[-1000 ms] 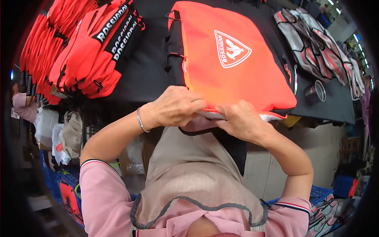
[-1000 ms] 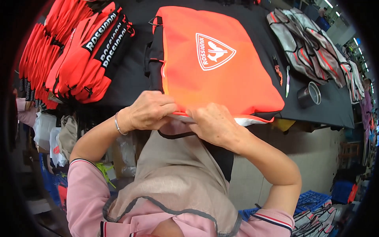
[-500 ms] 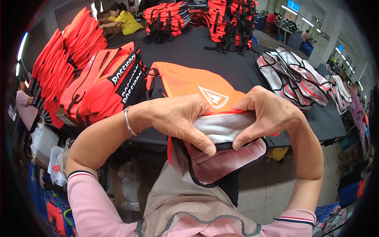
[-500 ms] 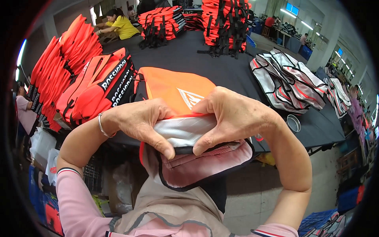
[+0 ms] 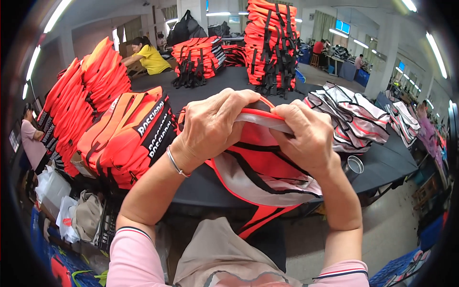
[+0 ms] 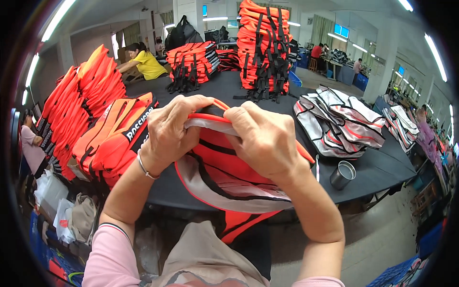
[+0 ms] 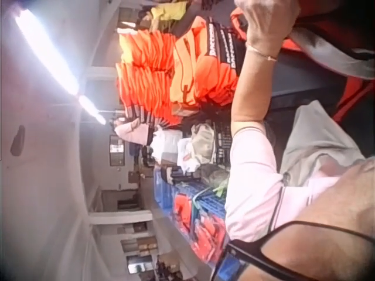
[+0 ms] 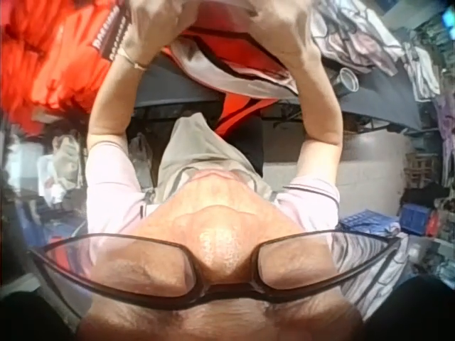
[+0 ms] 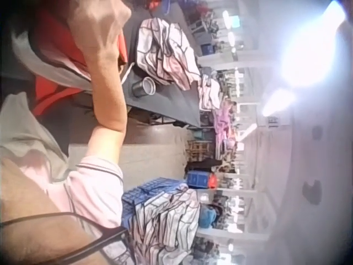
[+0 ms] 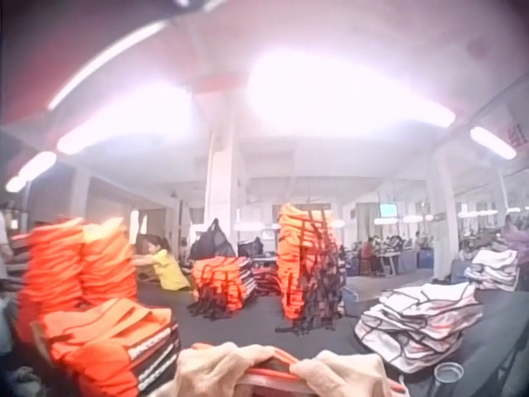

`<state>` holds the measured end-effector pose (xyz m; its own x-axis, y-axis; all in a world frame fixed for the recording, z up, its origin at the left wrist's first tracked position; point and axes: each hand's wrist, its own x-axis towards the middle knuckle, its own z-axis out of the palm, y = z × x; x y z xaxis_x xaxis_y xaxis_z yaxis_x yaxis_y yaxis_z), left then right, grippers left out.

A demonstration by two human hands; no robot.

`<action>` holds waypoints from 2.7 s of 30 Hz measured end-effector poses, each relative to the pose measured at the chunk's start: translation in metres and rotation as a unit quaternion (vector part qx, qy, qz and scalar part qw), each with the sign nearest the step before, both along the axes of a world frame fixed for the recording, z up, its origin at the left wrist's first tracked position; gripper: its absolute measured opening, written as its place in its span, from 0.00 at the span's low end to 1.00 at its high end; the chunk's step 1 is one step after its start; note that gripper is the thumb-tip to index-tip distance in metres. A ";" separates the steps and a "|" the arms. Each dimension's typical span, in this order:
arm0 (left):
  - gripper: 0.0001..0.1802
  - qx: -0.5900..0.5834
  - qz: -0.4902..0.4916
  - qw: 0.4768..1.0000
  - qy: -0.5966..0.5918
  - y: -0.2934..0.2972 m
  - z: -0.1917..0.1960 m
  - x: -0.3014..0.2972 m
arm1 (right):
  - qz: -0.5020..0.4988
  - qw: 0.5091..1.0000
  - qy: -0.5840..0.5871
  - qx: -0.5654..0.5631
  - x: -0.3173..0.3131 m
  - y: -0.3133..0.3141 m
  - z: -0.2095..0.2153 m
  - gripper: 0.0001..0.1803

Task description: Inspecting and finishing a red backpack by trimming threads and checking component alignment.

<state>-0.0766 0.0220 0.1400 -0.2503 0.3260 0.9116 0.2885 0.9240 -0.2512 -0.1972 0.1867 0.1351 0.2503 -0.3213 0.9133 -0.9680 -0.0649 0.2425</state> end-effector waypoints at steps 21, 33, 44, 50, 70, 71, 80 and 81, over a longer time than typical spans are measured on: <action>0.14 0.009 -0.030 0.996 0.089 0.010 -0.040 0.003 | -0.038 0.961 0.097 -0.257 -0.016 -0.025 -0.031 0.07; 0.24 0.117 0.029 0.984 0.133 0.008 -0.047 0.001 | 0.035 0.981 0.053 -0.183 -0.009 -0.038 -0.049 0.07; 0.21 0.117 0.083 0.984 0.102 0.002 -0.066 0.007 | -0.026 0.981 0.069 -0.178 -0.011 -0.042 -0.059 0.09; 0.18 0.184 0.102 0.970 0.121 -0.004 -0.077 0.015 | -0.085 0.986 0.062 -0.132 -0.002 -0.040 -0.061 0.07; 0.23 0.049 0.231 0.971 0.042 -0.059 -0.023 0.105 | -0.025 0.949 -0.315 -0.019 -0.083 0.024 -0.080 0.20; 0.23 0.010 0.272 0.961 0.038 -0.055 0.003 0.117 | -0.019 0.960 -0.278 -0.035 -0.083 0.021 -0.059 0.19; 0.17 -0.014 0.115 0.986 -0.116 -0.254 0.149 0.212 | -0.041 0.948 -0.249 0.195 -0.206 0.030 0.109 0.14; 0.16 0.056 0.096 0.982 -0.152 -0.291 0.152 0.210 | -0.016 0.935 -0.294 0.196 -0.238 0.024 0.115 0.14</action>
